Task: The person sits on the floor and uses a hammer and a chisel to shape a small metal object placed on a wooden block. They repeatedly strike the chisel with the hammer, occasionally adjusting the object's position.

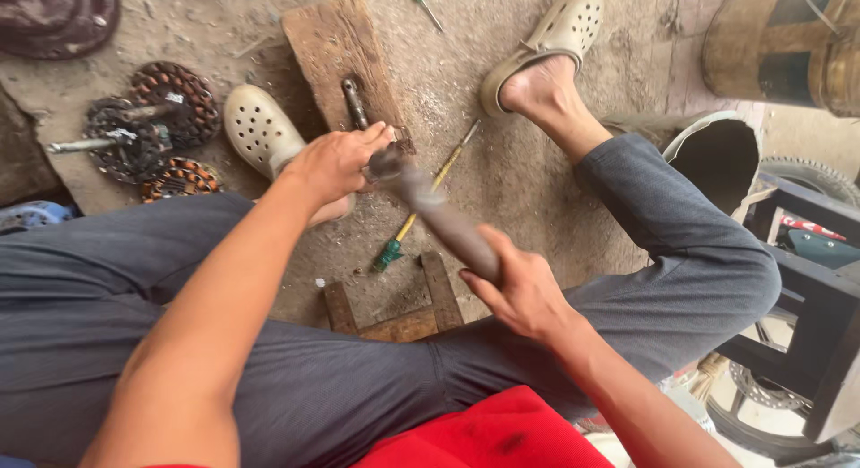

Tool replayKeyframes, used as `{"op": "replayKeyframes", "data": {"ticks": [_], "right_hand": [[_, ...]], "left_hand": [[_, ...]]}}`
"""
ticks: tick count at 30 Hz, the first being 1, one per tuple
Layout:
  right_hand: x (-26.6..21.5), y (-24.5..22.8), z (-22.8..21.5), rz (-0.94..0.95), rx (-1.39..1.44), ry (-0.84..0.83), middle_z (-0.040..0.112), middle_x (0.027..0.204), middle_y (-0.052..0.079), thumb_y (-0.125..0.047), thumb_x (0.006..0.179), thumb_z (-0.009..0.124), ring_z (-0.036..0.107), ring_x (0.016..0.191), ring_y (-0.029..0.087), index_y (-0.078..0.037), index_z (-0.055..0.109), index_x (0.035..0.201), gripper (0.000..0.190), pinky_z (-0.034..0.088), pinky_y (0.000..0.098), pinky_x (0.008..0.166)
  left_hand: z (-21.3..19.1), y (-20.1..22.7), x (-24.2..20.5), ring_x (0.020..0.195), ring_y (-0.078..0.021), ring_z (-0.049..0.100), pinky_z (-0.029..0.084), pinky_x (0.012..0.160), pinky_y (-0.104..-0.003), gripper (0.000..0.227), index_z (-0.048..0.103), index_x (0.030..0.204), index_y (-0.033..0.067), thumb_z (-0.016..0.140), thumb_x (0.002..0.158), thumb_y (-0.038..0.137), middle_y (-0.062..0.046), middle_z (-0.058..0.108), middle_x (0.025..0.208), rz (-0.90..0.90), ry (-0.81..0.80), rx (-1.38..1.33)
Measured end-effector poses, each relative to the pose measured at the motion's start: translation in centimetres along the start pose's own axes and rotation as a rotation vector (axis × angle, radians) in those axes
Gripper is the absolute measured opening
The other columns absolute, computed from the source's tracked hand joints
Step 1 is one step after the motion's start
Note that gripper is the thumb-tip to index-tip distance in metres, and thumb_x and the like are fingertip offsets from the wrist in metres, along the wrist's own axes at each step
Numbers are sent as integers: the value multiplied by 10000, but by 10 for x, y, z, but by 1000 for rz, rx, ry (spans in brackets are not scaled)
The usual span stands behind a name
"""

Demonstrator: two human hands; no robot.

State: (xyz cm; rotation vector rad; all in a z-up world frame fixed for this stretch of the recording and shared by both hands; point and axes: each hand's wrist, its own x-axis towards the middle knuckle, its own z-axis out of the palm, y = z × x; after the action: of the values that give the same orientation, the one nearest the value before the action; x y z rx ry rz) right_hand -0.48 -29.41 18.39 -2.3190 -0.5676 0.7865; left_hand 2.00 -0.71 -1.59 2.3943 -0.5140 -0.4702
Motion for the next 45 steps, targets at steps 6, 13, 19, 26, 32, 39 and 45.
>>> {"op": "replayKeyframes", "data": {"ticks": [6, 13, 19, 26, 32, 39, 45], "right_hand": [[-11, -24, -5, 132, -22, -30, 720, 775, 218, -315, 881, 728, 719, 726, 414, -61, 511, 1359, 583, 561, 488, 654], [-4, -25, -22, 173, -177, -34, 702, 780, 238, -315, 894, 718, 693, 719, 477, -85, 539, 1339, 532, 543, 526, 646], [-8, -22, -14, 266, -160, -171, 700, 715, 216, -328, 864, 705, 687, 687, 445, -104, 529, 1314, 533, 544, 524, 635], [-11, -32, -20, 446, 171, -104, 695, 674, 139, -389, 905, 693, 720, 633, 354, -99, 569, 1197, 430, 597, 465, 645], [23, -36, -51, 152, -165, -70, 687, 643, 218, -350, 846, 716, 701, 656, 460, -92, 584, 1191, 451, 545, 533, 620], [29, -55, -51, 194, -306, -124, 645, 615, 187, -273, 871, 768, 654, 577, 411, -64, 578, 1083, 353, 508, 477, 536], [-3, -51, -56, 263, 92, 19, 616, 515, 91, -203, 851, 721, 606, 412, 199, -36, 592, 980, 247, 477, 367, 440]], "left_hand": [[2, -7, 0, 1137, -308, 668, 525, 1001, -405, 676, 554, 1429, 136, 808, 804, 176, -112, 513, 1499, -166, -3, -265], [29, -23, 4, 1202, -300, 690, 547, 1010, -404, 865, 549, 1438, 190, 744, 609, 40, -61, 578, 1468, 99, 205, -179], [54, -23, -10, 929, -379, 685, 559, 824, -462, 849, 523, 1427, 148, 804, 627, 95, -155, 691, 1290, 39, 218, -96], [53, -4, -8, 896, -366, 707, 587, 811, -478, 724, 488, 1453, 109, 783, 812, 266, -203, 715, 969, -222, -62, -124], [23, -24, 36, 880, -360, 747, 600, 817, -472, 599, 591, 1390, 197, 722, 806, 168, -178, 744, 961, -99, 252, -173], [28, -13, 17, 828, -300, 782, 629, 911, -391, 238, 737, 1065, 124, 675, 835, 142, -183, 765, 989, -135, 92, -149], [27, 2, 3, 850, -395, 724, 591, 799, -456, 472, 717, 1240, 130, 692, 772, 81, -227, 750, 984, -131, 210, -253]]}}
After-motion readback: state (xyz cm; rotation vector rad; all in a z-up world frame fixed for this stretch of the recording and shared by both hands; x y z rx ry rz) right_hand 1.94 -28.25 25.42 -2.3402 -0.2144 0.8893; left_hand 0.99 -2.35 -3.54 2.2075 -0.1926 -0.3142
